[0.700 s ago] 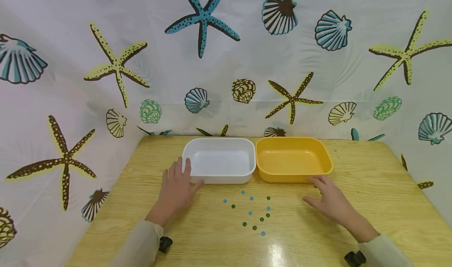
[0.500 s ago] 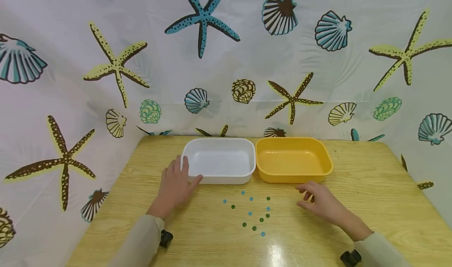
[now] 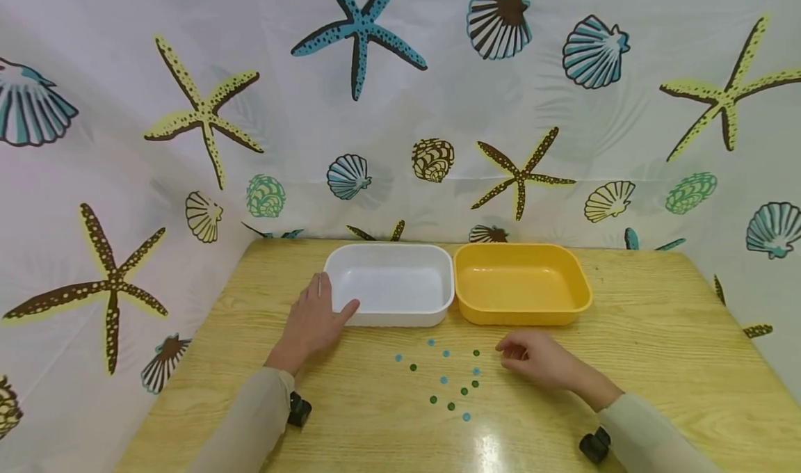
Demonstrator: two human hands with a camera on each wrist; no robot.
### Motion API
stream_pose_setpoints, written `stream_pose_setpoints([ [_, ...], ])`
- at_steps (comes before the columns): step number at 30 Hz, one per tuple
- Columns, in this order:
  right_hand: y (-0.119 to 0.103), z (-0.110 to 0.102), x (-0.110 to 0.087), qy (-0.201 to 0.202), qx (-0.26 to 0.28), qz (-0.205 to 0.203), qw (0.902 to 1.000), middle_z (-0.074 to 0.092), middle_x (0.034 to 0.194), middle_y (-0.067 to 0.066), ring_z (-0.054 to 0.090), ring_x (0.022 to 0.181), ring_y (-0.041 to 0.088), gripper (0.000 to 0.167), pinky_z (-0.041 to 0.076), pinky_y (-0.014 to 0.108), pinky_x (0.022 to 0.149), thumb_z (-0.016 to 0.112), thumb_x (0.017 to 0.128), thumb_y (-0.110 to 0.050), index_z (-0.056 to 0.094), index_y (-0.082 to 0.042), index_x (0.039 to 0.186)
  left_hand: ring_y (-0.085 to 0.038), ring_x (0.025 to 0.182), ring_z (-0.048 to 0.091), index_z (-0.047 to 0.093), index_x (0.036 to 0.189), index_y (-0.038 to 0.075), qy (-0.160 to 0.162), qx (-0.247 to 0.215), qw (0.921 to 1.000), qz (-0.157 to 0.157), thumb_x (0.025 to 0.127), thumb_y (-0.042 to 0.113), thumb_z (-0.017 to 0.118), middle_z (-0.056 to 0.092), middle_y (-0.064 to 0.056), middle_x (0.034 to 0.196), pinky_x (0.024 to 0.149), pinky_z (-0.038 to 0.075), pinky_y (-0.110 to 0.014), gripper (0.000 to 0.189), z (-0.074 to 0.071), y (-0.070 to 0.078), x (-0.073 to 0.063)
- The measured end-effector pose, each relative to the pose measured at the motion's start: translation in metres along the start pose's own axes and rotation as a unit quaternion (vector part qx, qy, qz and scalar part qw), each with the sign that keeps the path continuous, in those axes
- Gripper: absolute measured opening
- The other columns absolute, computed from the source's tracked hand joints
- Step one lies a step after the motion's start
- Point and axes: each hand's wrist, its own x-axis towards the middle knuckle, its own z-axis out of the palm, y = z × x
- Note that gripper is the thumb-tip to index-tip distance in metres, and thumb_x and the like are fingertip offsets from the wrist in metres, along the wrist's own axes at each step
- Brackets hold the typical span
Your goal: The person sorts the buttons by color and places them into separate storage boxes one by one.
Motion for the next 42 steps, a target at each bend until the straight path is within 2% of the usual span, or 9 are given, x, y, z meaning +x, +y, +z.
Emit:
stream_pose_setpoints([
  [4, -0.002, 0.004, 0.008, -0.006, -0.016, 0.006, 0.9998, 0.061, 0.088, -0.007, 0.054, 0.078, 0.006, 0.018, 0.047, 0.028, 0.071, 0.066, 0.089, -0.011, 0.067, -0.005, 0.106, -0.048, 0.130, 0.029, 0.006, 0.145, -0.014, -0.010, -0.008, 0.9999, -0.008, 0.086, 0.076, 0.027, 0.015, -0.032, 0.149, 0.100, 0.030, -0.059, 0.109, -0.001, 0.000, 0.001],
  [11, -0.007, 0.011, 0.021, -0.021, -0.042, 0.008, 0.9989, 0.062, 0.090, -0.006, 0.054, 0.080, 0.007, 0.021, 0.047, 0.029, 0.074, 0.066, 0.088, -0.010, 0.067, -0.006, 0.109, -0.048, 0.132, 0.025, 0.000, 0.145, -0.013, -0.046, -0.030, 0.9981, -0.026, 0.085, 0.077, 0.029, 0.008, -0.031, 0.151, 0.102, 0.028, -0.058, 0.113, -0.004, 0.003, 0.000],
  [17, -0.011, 0.016, 0.033, -0.028, -0.052, -0.004, 0.9982, 0.062, 0.087, -0.007, 0.052, 0.076, 0.007, 0.018, 0.046, 0.028, 0.070, 0.066, 0.088, -0.010, 0.069, -0.007, 0.106, -0.046, 0.134, 0.023, -0.005, 0.146, -0.011, -0.068, -0.066, 0.9949, -0.035, 0.084, 0.078, 0.032, 0.002, -0.029, 0.152, 0.104, 0.028, -0.053, 0.114, -0.003, 0.000, 0.002],
  [22, -0.012, 0.019, 0.039, -0.038, -0.047, 0.010, 0.9981, 0.059, 0.083, -0.008, 0.050, 0.074, 0.008, 0.017, 0.044, 0.027, 0.068, 0.065, 0.089, -0.011, 0.070, -0.008, 0.106, -0.046, 0.133, 0.026, -0.007, 0.146, -0.009, -0.076, -0.075, 0.9935, -0.039, 0.084, 0.076, 0.035, 0.000, -0.028, 0.153, 0.103, 0.030, -0.053, 0.113, -0.005, 0.000, 0.002],
  [27, -0.011, 0.020, 0.042, -0.041, -0.034, 0.019, 0.9984, 0.062, 0.085, -0.007, 0.051, 0.074, 0.008, 0.014, 0.045, 0.026, 0.067, 0.066, 0.089, -0.011, 0.071, -0.010, 0.102, -0.047, 0.130, 0.030, -0.009, 0.146, -0.009, -0.084, -0.081, 0.9925, -0.039, 0.086, 0.075, 0.035, -0.002, -0.028, 0.152, 0.101, 0.032, -0.053, 0.112, -0.006, 0.001, 0.000],
  [35, -0.006, 0.019, 0.041, -0.045, -0.029, 0.000, 0.9986, 0.068, 0.093, -0.003, 0.055, 0.079, 0.007, 0.011, 0.047, 0.026, 0.070, 0.066, 0.088, -0.008, 0.073, -0.011, 0.096, -0.048, 0.126, 0.036, -0.013, 0.146, -0.007, -0.102, -0.086, 0.9900, -0.046, 0.085, 0.075, 0.035, -0.005, -0.027, 0.153, 0.099, 0.035, -0.053, 0.112, -0.006, 0.001, 0.003],
  [39, -0.006, 0.016, 0.041, -0.042, -0.022, -0.009, 0.9988, 0.068, 0.092, -0.004, 0.055, 0.080, 0.006, 0.010, 0.048, 0.026, 0.071, 0.066, 0.088, -0.007, 0.073, -0.010, 0.095, -0.048, 0.126, 0.036, -0.013, 0.146, -0.007, -0.101, -0.086, 0.9900, -0.049, 0.086, 0.073, 0.036, -0.004, -0.027, 0.153, 0.099, 0.034, -0.054, 0.111, -0.006, 0.002, 0.004],
  [42, -0.005, 0.013, 0.040, -0.043, -0.017, -0.027, 0.9986, 0.066, 0.085, -0.005, 0.053, 0.074, 0.005, 0.009, 0.048, 0.025, 0.066, 0.066, 0.087, -0.005, 0.072, -0.008, 0.093, -0.048, 0.127, 0.034, -0.012, 0.146, -0.008, -0.101, -0.084, 0.9900, -0.050, 0.087, 0.072, 0.037, -0.004, -0.027, 0.153, 0.100, 0.033, -0.054, 0.110, -0.006, 0.002, 0.005],
])
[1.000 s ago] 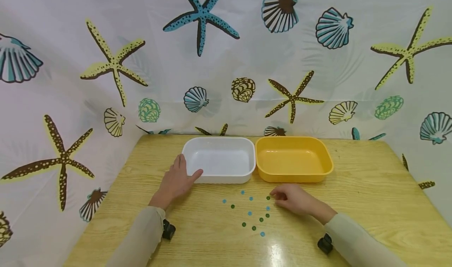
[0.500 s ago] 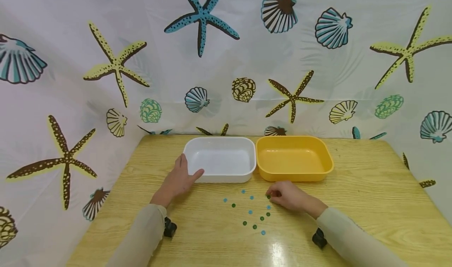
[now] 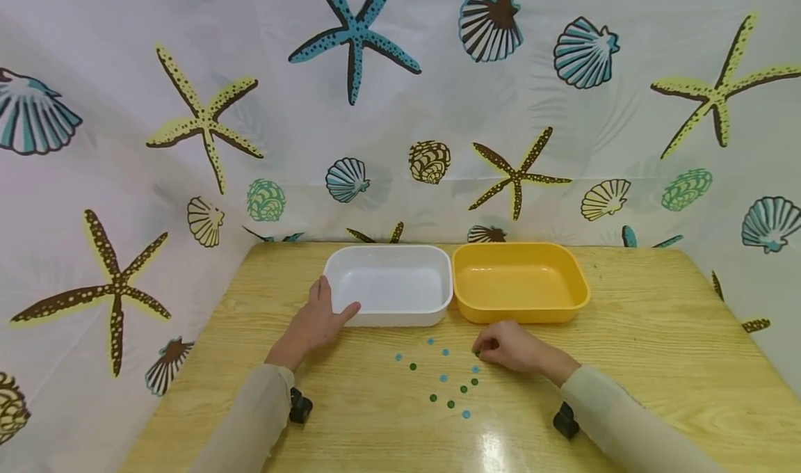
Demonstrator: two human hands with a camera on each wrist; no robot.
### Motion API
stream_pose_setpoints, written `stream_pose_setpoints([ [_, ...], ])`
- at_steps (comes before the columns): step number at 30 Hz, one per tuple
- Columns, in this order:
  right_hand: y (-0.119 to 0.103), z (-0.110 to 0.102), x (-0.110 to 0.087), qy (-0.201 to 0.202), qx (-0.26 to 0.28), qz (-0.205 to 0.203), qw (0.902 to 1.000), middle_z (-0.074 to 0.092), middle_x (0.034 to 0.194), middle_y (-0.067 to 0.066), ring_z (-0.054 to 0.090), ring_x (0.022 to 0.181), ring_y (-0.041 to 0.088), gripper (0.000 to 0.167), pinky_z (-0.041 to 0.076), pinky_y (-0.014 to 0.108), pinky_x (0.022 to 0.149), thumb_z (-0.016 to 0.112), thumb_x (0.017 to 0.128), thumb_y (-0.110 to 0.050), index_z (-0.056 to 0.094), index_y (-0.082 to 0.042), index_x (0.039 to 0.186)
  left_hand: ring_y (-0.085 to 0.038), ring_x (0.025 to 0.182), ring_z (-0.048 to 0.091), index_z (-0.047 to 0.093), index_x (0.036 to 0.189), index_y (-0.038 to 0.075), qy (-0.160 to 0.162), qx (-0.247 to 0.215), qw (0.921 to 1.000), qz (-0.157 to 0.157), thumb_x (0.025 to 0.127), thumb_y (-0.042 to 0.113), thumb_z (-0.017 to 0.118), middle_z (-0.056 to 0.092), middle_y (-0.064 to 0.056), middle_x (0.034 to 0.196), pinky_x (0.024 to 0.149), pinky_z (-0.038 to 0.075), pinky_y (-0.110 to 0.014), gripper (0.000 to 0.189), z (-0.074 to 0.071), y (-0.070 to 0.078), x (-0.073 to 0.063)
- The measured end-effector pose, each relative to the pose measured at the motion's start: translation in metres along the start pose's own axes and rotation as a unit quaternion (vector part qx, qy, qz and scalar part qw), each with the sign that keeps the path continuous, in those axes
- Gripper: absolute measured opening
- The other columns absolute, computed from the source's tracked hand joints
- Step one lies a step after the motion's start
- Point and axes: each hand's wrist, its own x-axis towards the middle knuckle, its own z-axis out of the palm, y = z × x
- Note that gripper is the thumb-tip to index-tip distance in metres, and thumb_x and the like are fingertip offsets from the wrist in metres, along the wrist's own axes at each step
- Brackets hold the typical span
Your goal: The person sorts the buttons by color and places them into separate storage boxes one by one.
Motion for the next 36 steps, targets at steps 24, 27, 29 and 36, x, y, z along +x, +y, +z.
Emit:
stream_pose_setpoints([
  [24, 0.001, -0.011, -0.007, -0.017, 0.054, 0.060, 0.9966, 0.061, 0.081, -0.009, 0.054, 0.075, 0.010, 0.003, 0.047, 0.027, 0.069, 0.068, 0.088, -0.014, 0.066, -0.012, 0.086, -0.048, 0.120, 0.043, -0.012, 0.145, -0.009, 0.001, 0.001, 1.0000, 0.002, 0.086, 0.073, 0.035, -0.003, -0.029, 0.152, 0.097, 0.037, -0.054, 0.112, -0.002, 0.000, -0.006],
  [27, 0.002, -0.014, -0.008, -0.004, 0.067, 0.056, 0.9962, 0.063, 0.083, -0.008, 0.056, 0.076, 0.010, 0.005, 0.048, 0.026, 0.070, 0.068, 0.088, -0.015, 0.066, -0.010, 0.088, -0.048, 0.120, 0.043, -0.012, 0.145, -0.009, 0.002, 0.000, 1.0000, 0.001, 0.086, 0.075, 0.034, -0.003, -0.029, 0.152, 0.097, 0.037, -0.053, 0.113, -0.002, -0.001, -0.005],
  [29, 0.002, -0.016, -0.009, 0.005, 0.080, 0.053, 0.9954, 0.063, 0.084, -0.007, 0.056, 0.077, 0.010, 0.005, 0.048, 0.026, 0.069, 0.068, 0.088, -0.014, 0.066, -0.010, 0.088, -0.049, 0.120, 0.042, -0.012, 0.145, -0.009, 0.003, -0.001, 1.0000, 0.004, 0.085, 0.075, 0.034, -0.003, -0.029, 0.151, 0.097, 0.036, -0.054, 0.113, -0.002, -0.001, -0.005],
  [36, 0.000, -0.024, -0.005, 0.026, 0.114, 0.047, 0.9920, 0.065, 0.082, -0.003, 0.059, 0.073, 0.012, 0.004, 0.050, 0.026, 0.069, 0.068, 0.088, -0.012, 0.066, -0.008, 0.088, -0.049, 0.123, 0.039, -0.012, 0.145, -0.009, 0.003, -0.007, 0.9999, 0.008, 0.088, 0.071, 0.037, -0.003, -0.029, 0.151, 0.099, 0.034, -0.054, 0.110, -0.001, 0.001, -0.002],
])
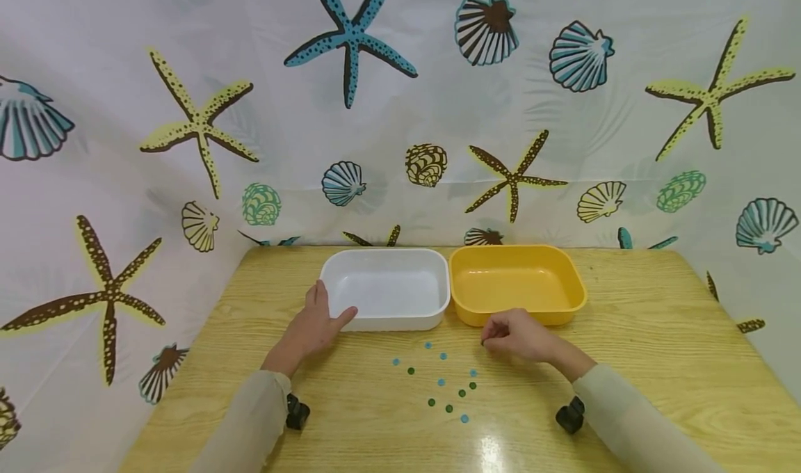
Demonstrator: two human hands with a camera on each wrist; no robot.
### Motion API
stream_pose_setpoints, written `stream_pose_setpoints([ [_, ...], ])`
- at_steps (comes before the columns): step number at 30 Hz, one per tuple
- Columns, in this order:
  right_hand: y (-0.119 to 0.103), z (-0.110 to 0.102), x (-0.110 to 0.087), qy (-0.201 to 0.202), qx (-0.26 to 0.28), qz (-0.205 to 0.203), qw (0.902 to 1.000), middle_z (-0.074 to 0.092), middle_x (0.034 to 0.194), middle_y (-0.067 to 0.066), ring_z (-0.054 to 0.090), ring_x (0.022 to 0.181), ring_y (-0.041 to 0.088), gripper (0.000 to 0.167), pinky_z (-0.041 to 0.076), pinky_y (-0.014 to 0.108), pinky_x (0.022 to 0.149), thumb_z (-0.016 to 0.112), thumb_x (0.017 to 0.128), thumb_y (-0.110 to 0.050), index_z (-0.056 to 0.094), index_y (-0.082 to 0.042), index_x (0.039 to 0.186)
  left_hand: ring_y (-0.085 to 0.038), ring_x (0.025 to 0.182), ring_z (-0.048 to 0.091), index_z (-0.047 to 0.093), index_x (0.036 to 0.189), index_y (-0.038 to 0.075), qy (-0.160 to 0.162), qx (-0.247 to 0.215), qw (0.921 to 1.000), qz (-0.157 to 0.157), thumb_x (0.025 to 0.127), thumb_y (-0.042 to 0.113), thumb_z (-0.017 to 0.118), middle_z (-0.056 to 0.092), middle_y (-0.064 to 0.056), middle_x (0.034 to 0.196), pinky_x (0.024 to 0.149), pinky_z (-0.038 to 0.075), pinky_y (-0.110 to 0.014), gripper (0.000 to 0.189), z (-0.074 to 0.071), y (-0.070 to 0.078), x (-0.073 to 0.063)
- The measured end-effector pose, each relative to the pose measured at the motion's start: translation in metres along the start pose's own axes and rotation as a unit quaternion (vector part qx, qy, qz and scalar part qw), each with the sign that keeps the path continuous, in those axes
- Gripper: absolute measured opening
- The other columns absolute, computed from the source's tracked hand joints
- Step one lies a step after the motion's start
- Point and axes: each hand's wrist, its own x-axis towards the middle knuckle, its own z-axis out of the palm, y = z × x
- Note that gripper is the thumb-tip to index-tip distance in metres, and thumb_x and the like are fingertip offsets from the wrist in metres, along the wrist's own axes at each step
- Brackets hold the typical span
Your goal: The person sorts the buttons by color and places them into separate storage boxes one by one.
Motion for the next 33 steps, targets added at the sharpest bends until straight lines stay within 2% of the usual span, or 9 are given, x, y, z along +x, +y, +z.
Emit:
stream_pose_setpoints([
  [7, -0.012, -0.004, 0.008, -0.002, 0.028, 0.004, 0.9996, 0.066, 0.085, 0.010, 0.062, 0.074, 0.022, 0.005, 0.051, 0.028, 0.067, 0.066, 0.089, -0.011, 0.064, -0.007, 0.089, -0.049, 0.123, 0.038, -0.012, 0.145, -0.009, -0.002, -0.002, 1.0000, 0.002, 0.088, 0.070, 0.038, -0.003, -0.029, 0.151, 0.099, 0.034, -0.054, 0.109, -0.001, -0.001, 0.000],
  [16, -0.026, -0.005, 0.025, 0.007, 0.038, -0.005, 0.9992, 0.066, 0.086, 0.015, 0.063, 0.077, 0.033, 0.004, 0.051, 0.027, 0.066, 0.065, 0.090, -0.010, 0.064, -0.006, 0.091, -0.048, 0.124, 0.037, -0.013, 0.146, -0.007, -0.002, 0.001, 1.0000, 0.000, 0.086, 0.073, 0.036, -0.003, -0.028, 0.152, 0.100, 0.034, -0.054, 0.111, 0.002, -0.002, 0.003],
  [25, -0.038, -0.005, 0.044, 0.024, 0.034, 0.005, 0.9991, 0.065, 0.082, 0.003, 0.061, 0.073, 0.016, 0.005, 0.051, 0.027, 0.066, 0.067, 0.088, -0.009, 0.066, -0.007, 0.093, -0.048, 0.123, 0.039, -0.011, 0.146, -0.008, 0.000, -0.003, 1.0000, 0.003, 0.090, 0.066, 0.041, -0.003, -0.028, 0.152, 0.098, 0.036, -0.054, 0.106, 0.001, -0.001, 0.003],
  [29, -0.040, -0.004, 0.051, 0.024, 0.041, 0.001, 0.9989, 0.065, 0.082, 0.002, 0.059, 0.072, 0.017, 0.008, 0.049, 0.028, 0.062, 0.066, 0.088, -0.008, 0.067, -0.003, 0.094, -0.048, 0.122, 0.040, -0.011, 0.146, -0.008, -0.002, -0.002, 1.0000, 0.006, 0.090, 0.065, 0.042, -0.002, -0.029, 0.152, 0.096, 0.037, -0.054, 0.106, 0.002, -0.003, 0.004],
  [33, -0.043, -0.003, 0.058, 0.030, 0.045, 0.004, 0.9985, 0.066, 0.084, 0.006, 0.061, 0.075, 0.022, 0.008, 0.049, 0.028, 0.066, 0.066, 0.088, -0.006, 0.066, -0.001, 0.095, -0.047, 0.122, 0.041, -0.012, 0.145, -0.008, -0.002, 0.002, 1.0000, 0.007, 0.090, 0.066, 0.041, -0.003, -0.028, 0.152, 0.096, 0.038, -0.053, 0.107, 0.002, -0.006, 0.004],
])
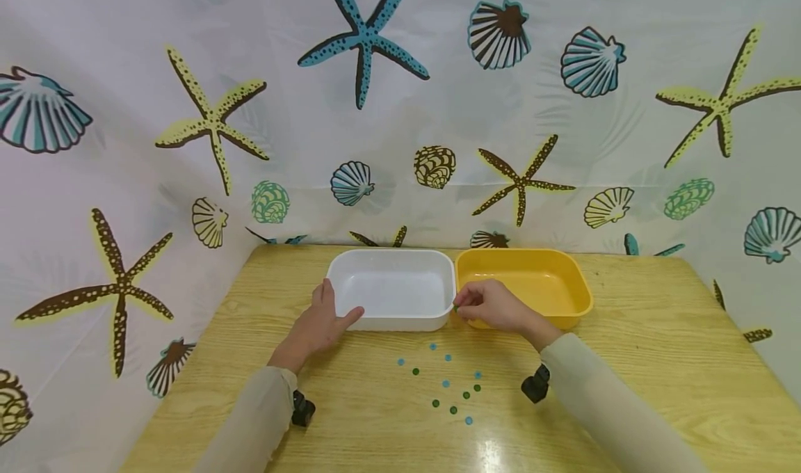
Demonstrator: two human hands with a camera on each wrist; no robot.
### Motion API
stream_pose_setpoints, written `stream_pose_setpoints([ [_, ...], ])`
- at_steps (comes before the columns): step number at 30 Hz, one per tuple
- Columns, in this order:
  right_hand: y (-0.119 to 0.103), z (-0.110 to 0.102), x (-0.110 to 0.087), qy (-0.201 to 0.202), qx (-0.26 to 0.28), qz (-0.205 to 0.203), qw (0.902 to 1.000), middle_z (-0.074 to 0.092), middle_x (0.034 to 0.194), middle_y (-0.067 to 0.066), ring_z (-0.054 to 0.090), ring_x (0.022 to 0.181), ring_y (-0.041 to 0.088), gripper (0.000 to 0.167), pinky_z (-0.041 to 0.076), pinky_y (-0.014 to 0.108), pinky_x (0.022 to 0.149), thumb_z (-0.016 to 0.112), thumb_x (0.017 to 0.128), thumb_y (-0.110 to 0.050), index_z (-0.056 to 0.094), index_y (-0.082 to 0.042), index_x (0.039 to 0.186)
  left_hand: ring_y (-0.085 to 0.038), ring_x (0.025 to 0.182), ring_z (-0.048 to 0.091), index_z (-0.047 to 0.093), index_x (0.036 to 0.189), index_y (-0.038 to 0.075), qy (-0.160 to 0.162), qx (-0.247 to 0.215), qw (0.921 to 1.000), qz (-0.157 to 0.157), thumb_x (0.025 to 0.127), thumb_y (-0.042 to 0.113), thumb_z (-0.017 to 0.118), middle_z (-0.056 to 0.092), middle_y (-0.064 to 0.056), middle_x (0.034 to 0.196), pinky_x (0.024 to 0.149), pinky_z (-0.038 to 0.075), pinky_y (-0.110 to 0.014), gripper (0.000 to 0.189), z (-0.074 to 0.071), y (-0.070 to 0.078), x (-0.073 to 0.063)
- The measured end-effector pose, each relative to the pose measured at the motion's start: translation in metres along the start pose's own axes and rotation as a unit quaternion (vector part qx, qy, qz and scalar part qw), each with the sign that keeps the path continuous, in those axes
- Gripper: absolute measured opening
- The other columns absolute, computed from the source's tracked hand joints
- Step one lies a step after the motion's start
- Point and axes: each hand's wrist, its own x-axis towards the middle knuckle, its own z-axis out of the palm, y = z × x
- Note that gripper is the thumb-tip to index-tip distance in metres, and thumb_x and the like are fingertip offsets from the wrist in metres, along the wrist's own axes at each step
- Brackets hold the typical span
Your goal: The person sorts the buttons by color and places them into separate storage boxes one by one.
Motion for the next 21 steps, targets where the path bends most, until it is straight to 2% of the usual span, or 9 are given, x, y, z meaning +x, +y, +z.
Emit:
stream_pose_setpoints([
  [4, -0.003, 0.000, 0.008, 0.015, -0.011, 0.017, 0.9997, 0.066, 0.086, 0.010, 0.061, 0.076, 0.021, 0.009, 0.050, 0.029, 0.071, 0.066, 0.087, -0.005, 0.066, -0.002, 0.095, -0.048, 0.121, 0.041, -0.011, 0.145, -0.010, 0.000, 0.003, 1.0000, 0.001, 0.090, 0.066, 0.040, -0.003, -0.029, 0.151, 0.094, 0.039, -0.054, 0.106, -0.001, 0.000, -0.001],
  [12, -0.005, 0.003, 0.026, 0.039, -0.043, 0.038, 0.9976, 0.063, 0.084, 0.003, 0.059, 0.076, 0.016, 0.013, 0.050, 0.027, 0.071, 0.066, 0.088, -0.007, 0.068, -0.002, 0.099, -0.048, 0.120, 0.042, -0.011, 0.145, -0.010, 0.000, 0.005, 1.0000, 0.001, 0.089, 0.069, 0.039, -0.002, -0.030, 0.151, 0.094, 0.039, -0.054, 0.109, -0.002, 0.002, -0.003],
  [21, -0.006, 0.006, 0.040, 0.051, -0.033, 0.067, 0.9959, 0.063, 0.085, 0.005, 0.059, 0.074, 0.015, 0.014, 0.050, 0.025, 0.069, 0.063, 0.090, -0.009, 0.067, -0.002, 0.101, -0.048, 0.124, 0.038, -0.012, 0.146, -0.007, -0.005, -0.007, 0.9999, -0.007, 0.087, 0.070, 0.040, -0.001, -0.029, 0.151, 0.099, 0.034, -0.054, 0.110, -0.001, 0.002, -0.001],
])
